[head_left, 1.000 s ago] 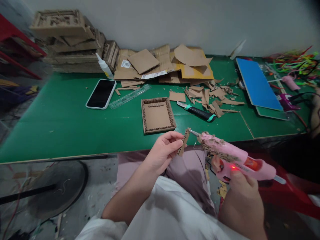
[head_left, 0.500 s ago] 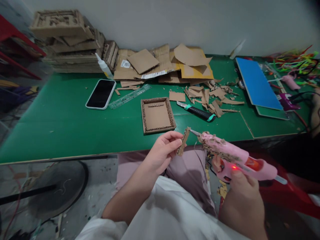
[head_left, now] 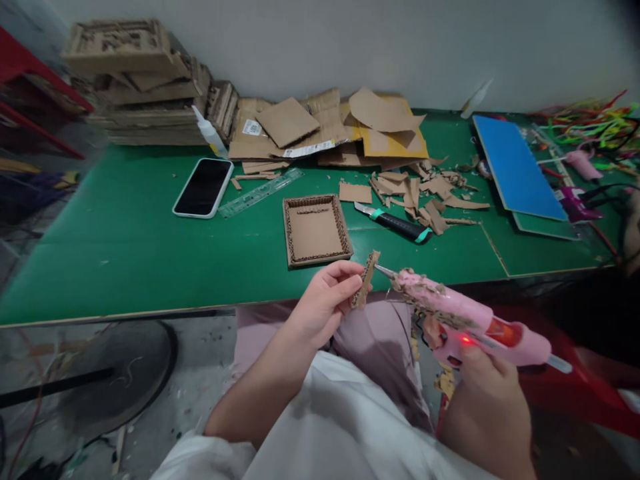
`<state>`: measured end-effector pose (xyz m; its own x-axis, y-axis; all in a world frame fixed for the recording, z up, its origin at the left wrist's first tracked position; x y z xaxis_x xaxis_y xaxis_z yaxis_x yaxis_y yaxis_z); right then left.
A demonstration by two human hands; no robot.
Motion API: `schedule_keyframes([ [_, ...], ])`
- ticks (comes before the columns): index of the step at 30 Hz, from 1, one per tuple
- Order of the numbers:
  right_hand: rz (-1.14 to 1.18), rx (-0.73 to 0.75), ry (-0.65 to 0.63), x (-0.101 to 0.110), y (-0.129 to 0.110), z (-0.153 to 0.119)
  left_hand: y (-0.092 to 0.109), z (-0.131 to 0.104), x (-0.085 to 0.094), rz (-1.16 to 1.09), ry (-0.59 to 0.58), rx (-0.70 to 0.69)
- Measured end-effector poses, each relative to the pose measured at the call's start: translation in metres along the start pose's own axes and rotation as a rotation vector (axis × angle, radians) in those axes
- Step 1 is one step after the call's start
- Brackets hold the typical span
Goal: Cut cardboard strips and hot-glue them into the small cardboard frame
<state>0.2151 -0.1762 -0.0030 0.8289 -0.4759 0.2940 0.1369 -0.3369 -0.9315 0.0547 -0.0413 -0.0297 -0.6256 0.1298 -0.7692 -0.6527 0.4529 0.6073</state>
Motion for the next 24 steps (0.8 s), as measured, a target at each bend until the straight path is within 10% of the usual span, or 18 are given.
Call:
schedule_keyframes([
  [24, 0.038, 0.020, -0.099, 0.001, 0.004, 0.021, 0.005, -0.001, -0.002, -0.002, 0.027, -0.021],
])
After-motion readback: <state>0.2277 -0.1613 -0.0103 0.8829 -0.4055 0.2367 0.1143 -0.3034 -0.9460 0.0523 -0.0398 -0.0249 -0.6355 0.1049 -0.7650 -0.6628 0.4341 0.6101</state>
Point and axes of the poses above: each hand's wrist, its own z-axis towards the middle knuckle, its own x-axis out of the back of the hand, y = z × x, the point moved 9 cm from there along z, towards the middle knuckle, and after that the axes turned 12 degrees about -x, right-handed, at the moved point
